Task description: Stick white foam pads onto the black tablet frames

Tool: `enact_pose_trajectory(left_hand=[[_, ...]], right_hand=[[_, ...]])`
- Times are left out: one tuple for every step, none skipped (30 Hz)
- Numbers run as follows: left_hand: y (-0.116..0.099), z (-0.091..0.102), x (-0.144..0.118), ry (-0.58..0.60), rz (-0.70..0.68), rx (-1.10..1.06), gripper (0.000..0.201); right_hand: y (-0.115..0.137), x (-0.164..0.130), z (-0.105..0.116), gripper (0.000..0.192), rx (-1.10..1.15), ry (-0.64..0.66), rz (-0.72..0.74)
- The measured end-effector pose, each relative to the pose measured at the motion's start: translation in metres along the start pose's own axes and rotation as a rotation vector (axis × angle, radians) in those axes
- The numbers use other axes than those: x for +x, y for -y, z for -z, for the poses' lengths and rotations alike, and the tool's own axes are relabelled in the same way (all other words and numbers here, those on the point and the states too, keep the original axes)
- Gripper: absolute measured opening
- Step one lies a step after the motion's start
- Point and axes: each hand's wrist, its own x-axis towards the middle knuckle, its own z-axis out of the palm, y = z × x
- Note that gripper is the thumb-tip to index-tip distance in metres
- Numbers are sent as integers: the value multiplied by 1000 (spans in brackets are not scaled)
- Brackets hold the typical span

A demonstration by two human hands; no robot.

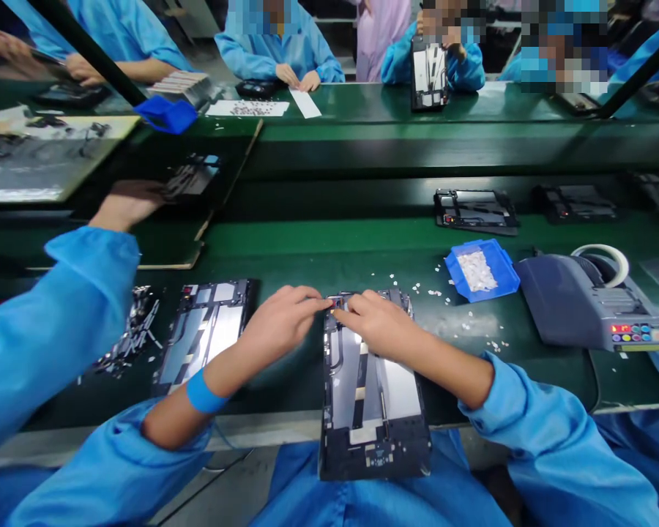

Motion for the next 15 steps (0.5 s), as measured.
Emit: enact_pose_trajectory(left_hand=[[2, 2, 3, -25, 49, -106, 33], [3, 4, 7, -51, 120, -197, 32], [3, 6, 12, -70, 205, -262, 30], [2, 8, 17, -68, 287, -306, 28], [1, 9, 23, -34, 352, -337, 26], [0, 10, 30, 31, 392, -369, 24], [0, 10, 36, 115, 409, -414, 22], [0, 10, 42, 199, 419, -474, 20], [1, 9, 47, 269, 431, -547, 20], [2, 8, 51, 316, 446, -624, 21], [2, 6, 54, 338, 465, -700, 24], [3, 5, 56, 346, 486, -771, 27], [4, 4, 58, 347, 496, -833, 30], [6, 3, 58, 348, 507, -883, 34], [8, 1, 59, 349, 520, -911, 36]], right_hand=[[2, 0, 0, 40, -35, 9, 14], [3, 2, 1, 39, -64, 18, 21], [4, 5, 2, 36, -86, 27, 26], [4, 8, 2, 34, -98, 38, 31], [3, 11, 2, 32, -93, 48, 36], [1, 13, 2, 31, -68, 50, 37], [-1, 15, 3, 31, -23, 36, 35], [-2, 14, 4, 32, 38, -3, 27], [-3, 11, 8, 33, 108, -68, 14], [-3, 4, 13, 34, 178, -156, -1], [-2, -7, 19, 35, 240, -259, -22], [0, -21, 25, 35, 292, -366, -58], [2, -38, 31, 33, 339, -467, -118], [3, -58, 36, 30, 384, -566, -218], [3, -80, 39, 26, 432, -676, -365]])
